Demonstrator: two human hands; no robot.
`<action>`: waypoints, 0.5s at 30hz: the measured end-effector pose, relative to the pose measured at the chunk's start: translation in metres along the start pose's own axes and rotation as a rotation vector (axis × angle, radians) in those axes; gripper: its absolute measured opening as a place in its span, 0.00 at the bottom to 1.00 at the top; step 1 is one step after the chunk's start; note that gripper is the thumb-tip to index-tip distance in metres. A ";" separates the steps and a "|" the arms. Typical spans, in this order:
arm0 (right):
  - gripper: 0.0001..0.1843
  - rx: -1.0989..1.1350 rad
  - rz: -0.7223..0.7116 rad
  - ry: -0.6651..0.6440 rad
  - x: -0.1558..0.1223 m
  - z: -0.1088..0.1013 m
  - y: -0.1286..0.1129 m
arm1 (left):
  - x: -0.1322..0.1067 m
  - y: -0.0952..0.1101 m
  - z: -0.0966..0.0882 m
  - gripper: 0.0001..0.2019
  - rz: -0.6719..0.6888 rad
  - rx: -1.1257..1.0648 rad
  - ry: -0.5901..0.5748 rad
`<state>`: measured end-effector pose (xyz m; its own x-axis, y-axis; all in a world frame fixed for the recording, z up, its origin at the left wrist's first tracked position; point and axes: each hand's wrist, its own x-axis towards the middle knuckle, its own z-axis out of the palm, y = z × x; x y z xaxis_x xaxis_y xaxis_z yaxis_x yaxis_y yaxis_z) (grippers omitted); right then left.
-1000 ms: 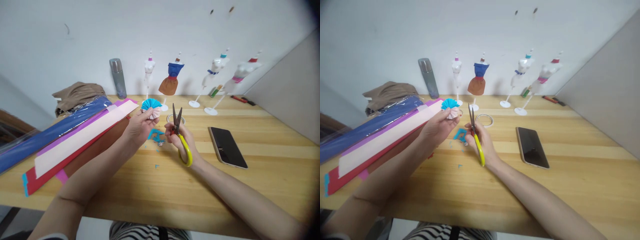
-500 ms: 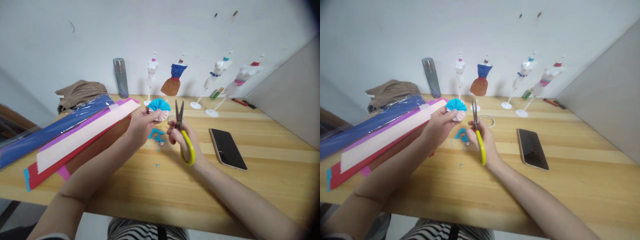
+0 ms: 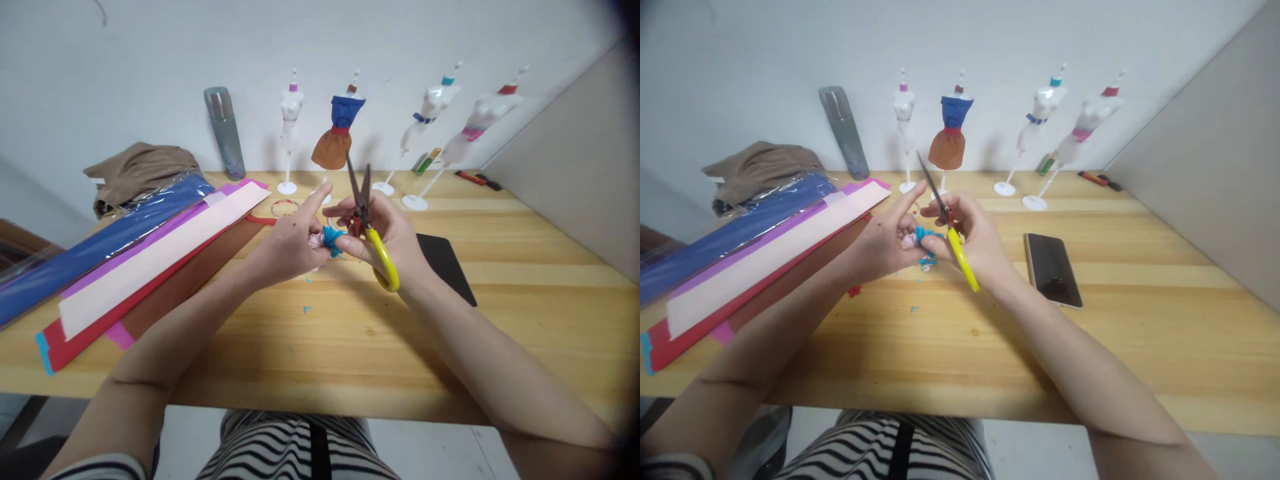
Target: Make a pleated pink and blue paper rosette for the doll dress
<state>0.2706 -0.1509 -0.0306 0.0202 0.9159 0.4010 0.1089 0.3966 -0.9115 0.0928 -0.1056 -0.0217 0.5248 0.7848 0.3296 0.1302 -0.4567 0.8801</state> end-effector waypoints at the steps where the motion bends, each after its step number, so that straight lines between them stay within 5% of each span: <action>1: 0.27 -0.002 0.015 -0.019 -0.001 0.001 0.000 | -0.001 0.003 0.000 0.38 -0.005 0.014 -0.020; 11: 0.24 0.032 0.022 -0.080 0.000 0.009 0.001 | -0.006 0.009 0.001 0.39 -0.097 -0.104 -0.023; 15: 0.20 -0.054 0.013 -0.070 -0.004 0.016 -0.006 | -0.006 0.013 0.003 0.44 -0.214 -0.337 0.049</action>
<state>0.2543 -0.1558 -0.0279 -0.0470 0.9238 0.3799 0.1622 0.3823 -0.9097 0.0942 -0.1177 -0.0135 0.4742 0.8699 0.1353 -0.0549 -0.1241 0.9907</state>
